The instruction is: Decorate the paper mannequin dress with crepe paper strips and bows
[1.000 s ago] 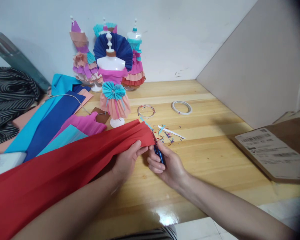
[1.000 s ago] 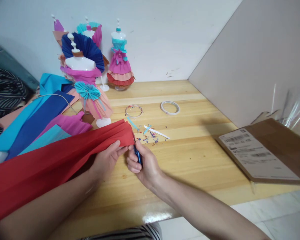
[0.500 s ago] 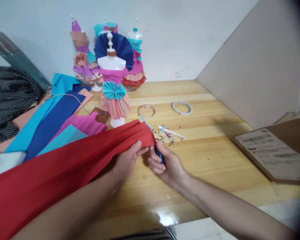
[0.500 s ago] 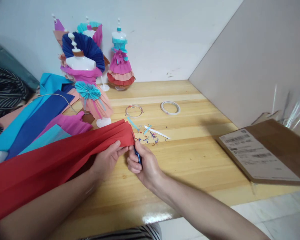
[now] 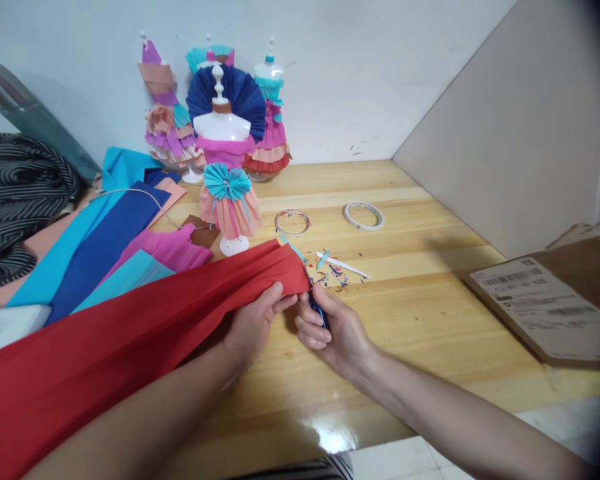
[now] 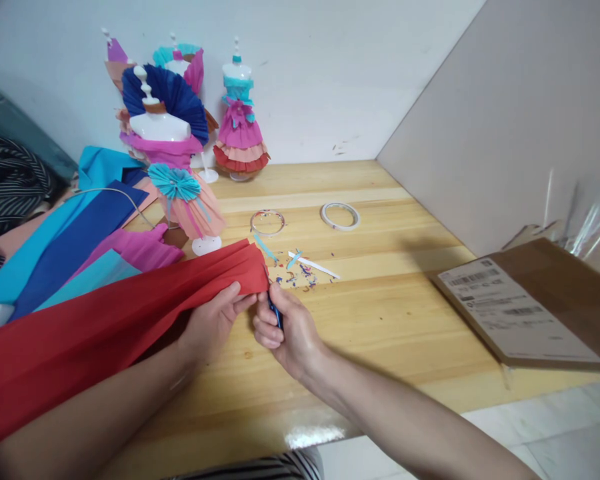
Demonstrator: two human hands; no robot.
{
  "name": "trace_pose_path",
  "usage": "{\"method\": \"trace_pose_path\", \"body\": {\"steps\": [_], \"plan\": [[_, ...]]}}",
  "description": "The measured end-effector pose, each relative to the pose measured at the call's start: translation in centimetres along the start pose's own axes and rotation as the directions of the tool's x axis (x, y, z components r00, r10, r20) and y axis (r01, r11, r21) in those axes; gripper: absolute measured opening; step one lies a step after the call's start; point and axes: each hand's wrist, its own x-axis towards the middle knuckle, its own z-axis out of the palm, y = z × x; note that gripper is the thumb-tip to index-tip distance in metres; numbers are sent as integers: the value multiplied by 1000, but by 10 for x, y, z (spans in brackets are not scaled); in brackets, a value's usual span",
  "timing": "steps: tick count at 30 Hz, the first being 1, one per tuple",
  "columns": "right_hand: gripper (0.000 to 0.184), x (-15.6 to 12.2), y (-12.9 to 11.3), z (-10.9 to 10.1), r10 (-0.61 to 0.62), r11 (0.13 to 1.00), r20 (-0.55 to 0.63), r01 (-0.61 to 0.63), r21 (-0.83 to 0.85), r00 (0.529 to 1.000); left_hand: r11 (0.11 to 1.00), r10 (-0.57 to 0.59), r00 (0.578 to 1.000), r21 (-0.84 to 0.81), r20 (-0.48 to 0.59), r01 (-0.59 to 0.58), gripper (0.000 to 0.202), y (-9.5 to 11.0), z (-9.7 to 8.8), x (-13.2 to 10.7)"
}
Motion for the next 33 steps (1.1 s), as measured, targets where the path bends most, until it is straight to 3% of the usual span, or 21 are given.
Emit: {"method": "trace_pose_path", "body": {"steps": [11,22,33], "plan": [[35,0,0,3,1,1000,-43,-1,-6,999,999,-6,1000,-51,1,6,17,-2,-1,0],[30,0,-2,-2,25,1000,0,-25,16,1000,987,77,997,-142,-27,-80,13,4,1,1],[34,-3,0,2,62,998,-11,-62,10,998,989,73,997,-128,-22,-75,18,6,3,1]]}}
